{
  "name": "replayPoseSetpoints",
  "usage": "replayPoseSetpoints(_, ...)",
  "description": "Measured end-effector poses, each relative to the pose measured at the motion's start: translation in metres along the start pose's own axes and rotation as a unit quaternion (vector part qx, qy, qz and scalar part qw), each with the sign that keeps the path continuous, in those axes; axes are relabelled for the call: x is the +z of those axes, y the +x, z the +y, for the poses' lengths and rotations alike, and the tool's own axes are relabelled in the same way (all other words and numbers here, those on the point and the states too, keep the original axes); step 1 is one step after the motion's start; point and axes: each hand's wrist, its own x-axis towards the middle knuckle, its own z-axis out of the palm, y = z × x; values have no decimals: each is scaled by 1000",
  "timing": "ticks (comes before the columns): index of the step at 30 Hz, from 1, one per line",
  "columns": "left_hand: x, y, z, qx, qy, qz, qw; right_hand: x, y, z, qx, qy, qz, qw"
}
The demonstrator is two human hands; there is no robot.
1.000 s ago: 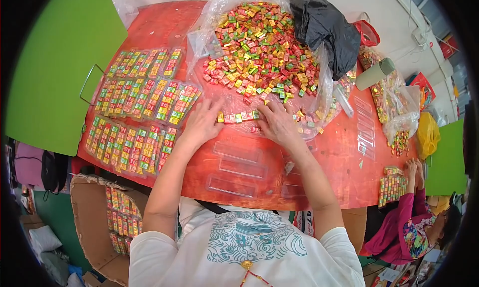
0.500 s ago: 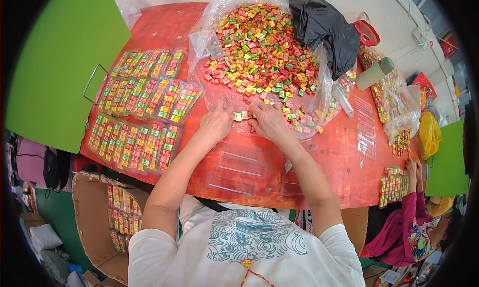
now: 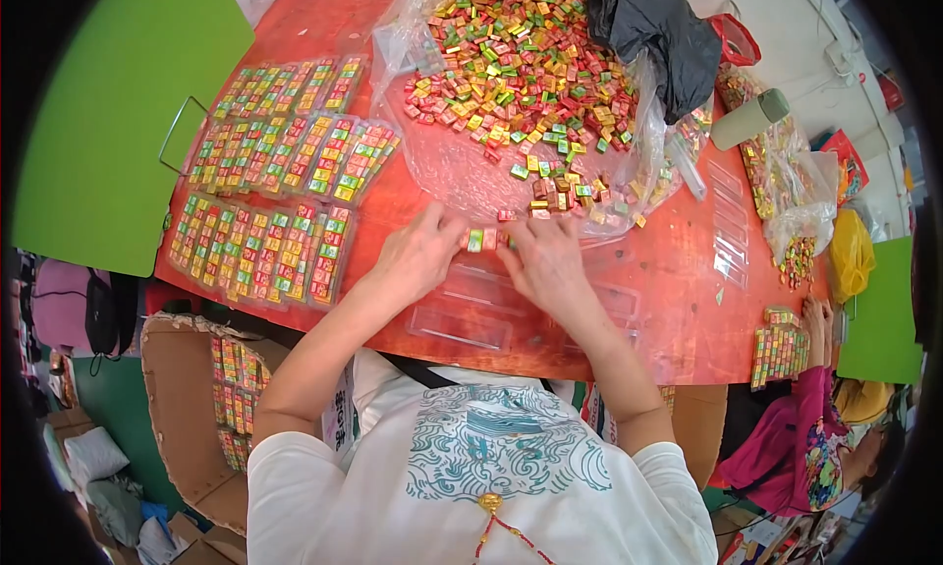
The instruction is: Sorting small colorful toy bricks and arranging them into specific layouts before placing them into plastic packaging trays.
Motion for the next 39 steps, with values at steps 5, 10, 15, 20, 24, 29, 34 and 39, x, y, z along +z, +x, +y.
replayPoseSetpoints(5, 14, -18, -4, 19, 20, -12, 1000, 15, -30, -11, 41, 36, -45, 997)
replayPoseSetpoints(10, 6, -26, 0, 14, 8, 23, 1000, 7, -35, -5, 63, 87, -33, 994)
replayPoseSetpoints(15, 25, -40, 8, 25, 67, -94, 993, 22, -45, -2, -10, 56, -1, 998)
replayPoseSetpoints(20, 27, -40, 8, 13, 92, -122, 988, 15, -45, -4, 14, 83, 0, 996)
replayPoseSetpoints(24, 22, -35, -9, -29, -173, -15, 984, 11, -49, -4, 52, 57, -18, 997)
replayPoseSetpoints(29, 26, -34, -24, -16, -205, 42, 978, 18, -41, -6, 67, -6, -30, 997)
replayPoseSetpoints(34, 36, -33, -26, -21, -153, 48, 987, 30, -35, -3, 64, 16, -26, 997)
replayPoseSetpoints(39, 52, -37, -25, 19, -78, 68, 995, 36, -37, -4, 73, 42, -38, 996)
